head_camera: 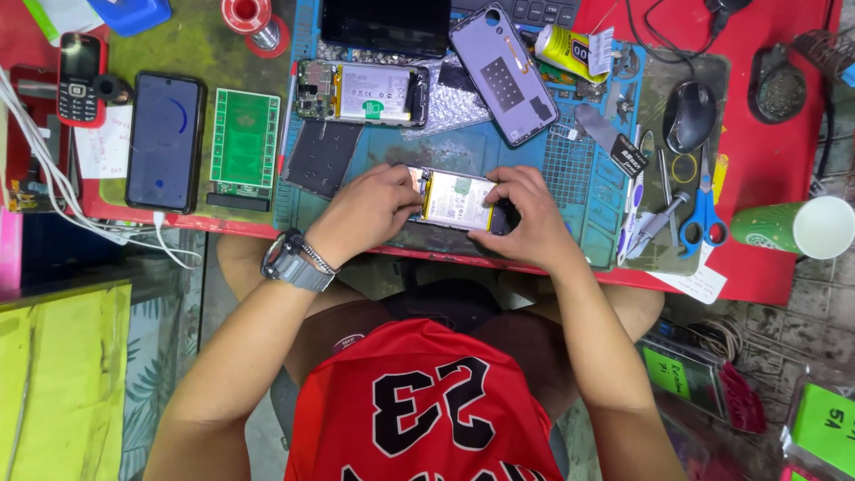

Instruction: The person works on a disassembled smartphone on a cluttered workbench, using a small tool to manipulate internal components. They handle the phone's battery and screen assembly, moving parts around the workspace.

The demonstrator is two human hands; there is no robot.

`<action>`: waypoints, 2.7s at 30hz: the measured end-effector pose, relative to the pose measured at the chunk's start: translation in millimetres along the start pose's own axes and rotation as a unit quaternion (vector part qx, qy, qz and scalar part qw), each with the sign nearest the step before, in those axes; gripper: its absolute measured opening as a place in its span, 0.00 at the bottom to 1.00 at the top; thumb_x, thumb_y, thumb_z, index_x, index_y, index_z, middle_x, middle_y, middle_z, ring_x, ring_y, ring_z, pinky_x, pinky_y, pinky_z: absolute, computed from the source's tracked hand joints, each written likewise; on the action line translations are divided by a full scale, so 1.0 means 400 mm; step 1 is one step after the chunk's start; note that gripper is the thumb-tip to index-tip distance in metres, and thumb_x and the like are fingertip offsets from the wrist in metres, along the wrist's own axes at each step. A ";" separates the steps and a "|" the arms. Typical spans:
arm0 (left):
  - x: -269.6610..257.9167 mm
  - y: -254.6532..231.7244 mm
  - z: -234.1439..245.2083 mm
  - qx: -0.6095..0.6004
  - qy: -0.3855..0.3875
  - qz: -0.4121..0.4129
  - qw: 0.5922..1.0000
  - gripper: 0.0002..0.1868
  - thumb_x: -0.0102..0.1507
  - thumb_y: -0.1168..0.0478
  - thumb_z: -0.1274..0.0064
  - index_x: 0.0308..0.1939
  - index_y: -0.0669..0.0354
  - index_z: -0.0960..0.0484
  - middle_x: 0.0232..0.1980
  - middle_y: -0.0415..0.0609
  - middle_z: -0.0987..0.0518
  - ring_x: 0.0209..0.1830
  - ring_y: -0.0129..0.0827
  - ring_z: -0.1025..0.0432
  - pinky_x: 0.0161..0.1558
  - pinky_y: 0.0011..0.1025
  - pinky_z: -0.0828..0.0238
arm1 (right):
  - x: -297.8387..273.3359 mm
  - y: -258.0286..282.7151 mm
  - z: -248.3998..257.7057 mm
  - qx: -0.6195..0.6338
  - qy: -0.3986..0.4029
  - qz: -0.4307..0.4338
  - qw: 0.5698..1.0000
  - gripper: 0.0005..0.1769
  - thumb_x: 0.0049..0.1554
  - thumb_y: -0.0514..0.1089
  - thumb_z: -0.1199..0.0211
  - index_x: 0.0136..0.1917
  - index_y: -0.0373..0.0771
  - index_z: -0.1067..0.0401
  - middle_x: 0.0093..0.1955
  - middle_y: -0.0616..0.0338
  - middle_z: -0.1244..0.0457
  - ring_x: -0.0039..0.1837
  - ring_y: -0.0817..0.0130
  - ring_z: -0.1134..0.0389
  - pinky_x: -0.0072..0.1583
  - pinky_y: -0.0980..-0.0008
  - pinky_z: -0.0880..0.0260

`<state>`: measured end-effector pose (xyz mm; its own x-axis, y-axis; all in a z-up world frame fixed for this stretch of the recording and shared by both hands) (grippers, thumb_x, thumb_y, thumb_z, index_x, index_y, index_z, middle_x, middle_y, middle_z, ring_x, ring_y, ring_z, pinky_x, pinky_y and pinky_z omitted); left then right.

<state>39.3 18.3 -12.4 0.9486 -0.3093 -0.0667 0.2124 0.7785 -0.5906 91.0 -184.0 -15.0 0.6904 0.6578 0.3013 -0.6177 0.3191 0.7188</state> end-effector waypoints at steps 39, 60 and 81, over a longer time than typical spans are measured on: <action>-0.116 -0.076 -0.086 0.083 -0.069 0.060 0.992 0.25 0.67 0.52 0.54 0.66 0.57 0.31 0.62 0.58 0.33 0.61 0.54 0.41 0.57 0.57 0.46 | -0.016 0.032 -0.045 -0.099 0.011 -0.047 0.994 0.20 0.44 0.50 0.26 0.48 0.46 0.29 0.66 0.55 0.37 0.66 0.53 0.39 0.65 0.54 0.41; 0.517 0.503 0.276 -0.624 -0.466 0.245 0.577 0.12 0.66 0.57 0.47 0.43 0.61 0.30 0.35 0.49 0.32 0.32 0.40 0.21 0.40 0.41 0.10 | -0.012 0.019 -0.019 -0.062 -0.040 -0.068 0.995 0.21 0.43 0.56 0.20 0.46 0.52 0.24 0.63 0.61 0.32 0.65 0.53 0.34 0.61 0.57 0.37; -0.208 0.117 -0.304 -0.806 -0.228 0.252 0.485 0.21 0.73 0.57 0.59 0.68 0.60 0.28 0.61 0.55 0.20 0.59 0.43 0.24 0.62 0.45 0.25 | -0.083 0.302 0.040 0.111 -0.119 -0.128 0.978 0.27 0.58 0.42 0.39 0.71 0.35 0.29 0.45 0.47 0.29 0.46 0.60 0.26 0.45 0.61 0.24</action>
<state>-58.2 14.1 -132.5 0.8164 0.1377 -0.5608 -0.1839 -0.8586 -0.4786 -0.4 -178.4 72.0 0.8964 0.3891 0.2122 -0.3345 0.2797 0.9000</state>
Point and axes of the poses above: each hand's wrist, its own x-axis towards the middle knuckle, its own z-axis out of the back of the hand, y = z × x, the point moved 8 cm from there along x, towards the middle knuckle
